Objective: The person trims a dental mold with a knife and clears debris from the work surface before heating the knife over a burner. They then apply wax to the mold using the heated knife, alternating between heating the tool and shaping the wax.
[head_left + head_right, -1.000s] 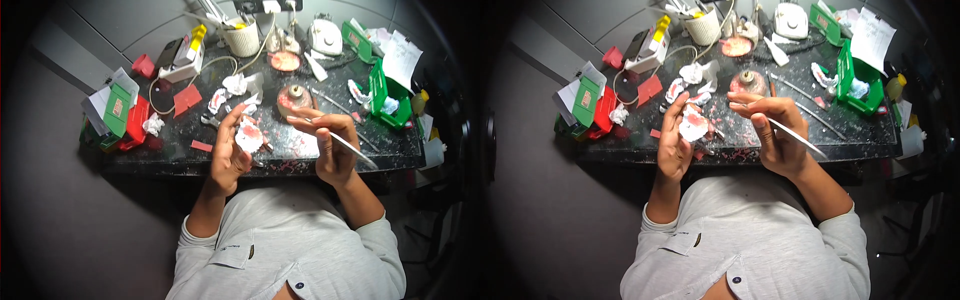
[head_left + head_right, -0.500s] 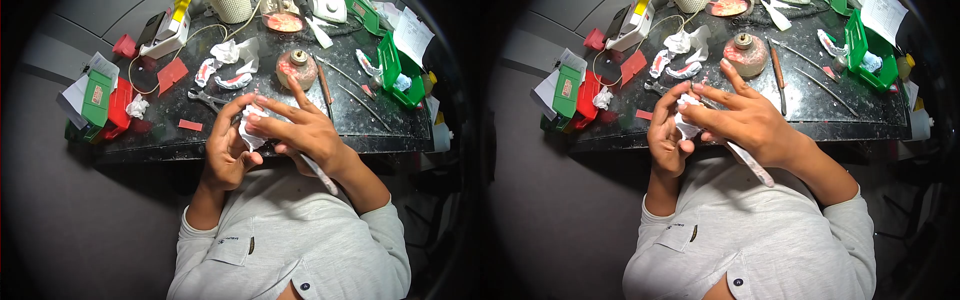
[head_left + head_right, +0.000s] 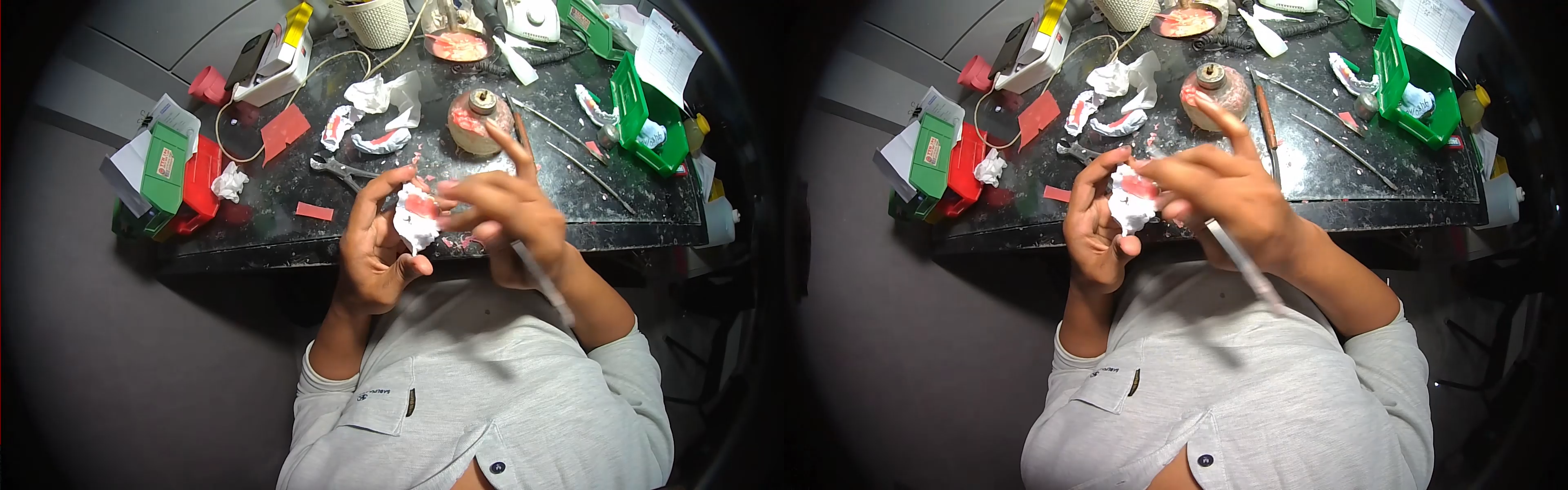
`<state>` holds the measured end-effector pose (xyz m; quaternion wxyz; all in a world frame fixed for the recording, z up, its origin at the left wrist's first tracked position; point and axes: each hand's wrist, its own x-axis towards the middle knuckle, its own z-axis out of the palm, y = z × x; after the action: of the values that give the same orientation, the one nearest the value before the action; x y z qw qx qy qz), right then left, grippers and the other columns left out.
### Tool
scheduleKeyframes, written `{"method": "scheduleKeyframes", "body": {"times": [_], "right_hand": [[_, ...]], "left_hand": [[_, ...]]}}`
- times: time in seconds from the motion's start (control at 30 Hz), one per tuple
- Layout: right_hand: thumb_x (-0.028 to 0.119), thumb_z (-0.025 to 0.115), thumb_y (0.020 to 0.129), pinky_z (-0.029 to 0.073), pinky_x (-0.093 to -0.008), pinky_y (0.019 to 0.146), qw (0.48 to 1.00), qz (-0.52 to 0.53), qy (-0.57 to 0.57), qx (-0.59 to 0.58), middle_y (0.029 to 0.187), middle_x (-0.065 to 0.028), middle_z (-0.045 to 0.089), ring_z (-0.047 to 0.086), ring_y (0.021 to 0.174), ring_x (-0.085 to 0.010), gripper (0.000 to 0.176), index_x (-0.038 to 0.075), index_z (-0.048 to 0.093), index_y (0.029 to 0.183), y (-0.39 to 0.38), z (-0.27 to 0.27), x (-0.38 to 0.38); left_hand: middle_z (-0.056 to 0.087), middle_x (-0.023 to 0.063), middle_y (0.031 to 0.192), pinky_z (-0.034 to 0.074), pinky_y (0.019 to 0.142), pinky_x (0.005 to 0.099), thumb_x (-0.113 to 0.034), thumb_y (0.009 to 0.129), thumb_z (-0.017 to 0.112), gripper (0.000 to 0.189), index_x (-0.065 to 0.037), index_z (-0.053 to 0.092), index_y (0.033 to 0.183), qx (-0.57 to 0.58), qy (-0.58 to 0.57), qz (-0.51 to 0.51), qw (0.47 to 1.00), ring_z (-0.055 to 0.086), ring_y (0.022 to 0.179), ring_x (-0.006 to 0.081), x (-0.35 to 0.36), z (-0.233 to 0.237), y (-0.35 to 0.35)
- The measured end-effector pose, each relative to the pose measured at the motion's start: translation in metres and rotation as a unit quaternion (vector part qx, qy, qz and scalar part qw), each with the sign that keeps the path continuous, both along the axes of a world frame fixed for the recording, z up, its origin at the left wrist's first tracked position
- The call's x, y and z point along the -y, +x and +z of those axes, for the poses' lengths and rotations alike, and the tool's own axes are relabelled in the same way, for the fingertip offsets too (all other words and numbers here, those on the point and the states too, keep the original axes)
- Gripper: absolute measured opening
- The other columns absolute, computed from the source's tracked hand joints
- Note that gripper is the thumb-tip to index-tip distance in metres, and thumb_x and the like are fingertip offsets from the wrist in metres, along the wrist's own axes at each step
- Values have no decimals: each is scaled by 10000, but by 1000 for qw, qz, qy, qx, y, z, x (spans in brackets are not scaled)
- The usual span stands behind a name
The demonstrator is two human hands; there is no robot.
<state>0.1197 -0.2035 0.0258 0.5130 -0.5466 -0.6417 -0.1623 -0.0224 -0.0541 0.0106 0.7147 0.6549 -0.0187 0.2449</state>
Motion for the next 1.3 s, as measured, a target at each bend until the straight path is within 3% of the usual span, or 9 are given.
{"method": "scheduleKeyframes", "body": {"times": [0.07, 0.13, 0.23, 0.27, 0.47, 0.5, 0.6, 0.63, 1.3], "right_hand": [[138, 509, 1071, 459, -544, 1037, 996, -42, 44, -63, 835, -81, 724, 693, 689, -183, 241, -13, 683, 1140, 1, -1, 5], [221, 404, 1118, 517, -457, 961, 994, -61, 47, -77, 645, -41, 665, 669, 670, -124, 361, -37, 656, 1141, 3, 0, 4], [63, 605, 1017, 560, -266, 649, 967, -46, -58, -246, 820, -96, 731, 723, 739, -176, 110, -5, 682, 1056, -11, 6, 6], [34, 638, 984, 550, -291, 620, 969, -45, -86, -226, 845, -111, 724, 713, 711, -181, 88, -3, 684, 1048, -10, 9, 9], [19, 768, 852, 502, -337, 568, 996, -28, -22, -77, 777, -112, 659, 653, 640, -223, 188, 11, 696, 1026, -3, 5, 3], [27, 786, 836, 492, -339, 562, 998, -13, -28, -57, 775, -102, 654, 641, 634, -224, 206, 15, 699, 1023, -4, 5, 3], [66, 831, 795, 473, -337, 552, 999, 2, -19, -25, 778, -73, 643, 613, 627, -215, 254, 24, 707, 1012, -7, 1, -1], [77, 834, 791, 470, -335, 550, 1000, 11, -14, 3, 777, -67, 640, 609, 629, -209, 259, 25, 709, 1010, -6, 0, -2], [130, 747, 781, 438, -316, 544, 990, 20, 7, 141, 827, -25, 621, 550, 646, -171, 243, 36, 709, 1002, -3, -10, -6]], "left_hand": [[505, 190, 1323, 544, 1016, 440, -578, 805, 792, 1072, 105, 310, 1475, 21, -18, 4, 1000, 652, 1177, 352, 1, -4, 4], [522, 189, 1348, 496, 1074, 436, -451, 814, 836, 1055, 63, 246, 1521, 35, -51, -49, 997, 606, 1257, 341, -5, -4, 4], [524, 191, 1341, 539, 1010, 423, -547, 820, 788, 1069, 77, 274, 1518, 24, -33, -44, 998, 649, 1174, 342, -6, -1, 1], [525, 193, 1338, 554, 986, 419, -581, 829, 763, 1071, 85, 282, 1517, 15, -35, -53, 998, 668, 1132, 334, -8, 0, 0], [554, 198, 1299, 563, 881, 366, -684, 951, 508, 986, 123, 335, 1492, 41, -54, -131, 989, 688, 1012, 273, -20, -5, 0], [559, 202, 1320, 514, 958, 358, -674, 993, 414, 946, 132, 352, 1484, 44, -39, -146, 988, 654, 1106, 253, -23, -7, 0], [549, 207, 1369, 437, 1069, 370, -669, 1002, 397, 937, 133, 354, 1485, 4, -48, -101, 994, 588, 1230, 238, -19, -8, -4], [622, 184, 1181, 474, 957, 348, -685, 1010, 351, 947, 158, 394, 1440, 2, -27, -80, 996, 616, 1066, 216, -14, -4, -2], [631, 145, 1196, 463, 953, 279, -503, 1104, 295, 688, 86, 500, 1395, -24, 40, -85, 995, 603, 1074, 157, -18, -3, -1]]}}
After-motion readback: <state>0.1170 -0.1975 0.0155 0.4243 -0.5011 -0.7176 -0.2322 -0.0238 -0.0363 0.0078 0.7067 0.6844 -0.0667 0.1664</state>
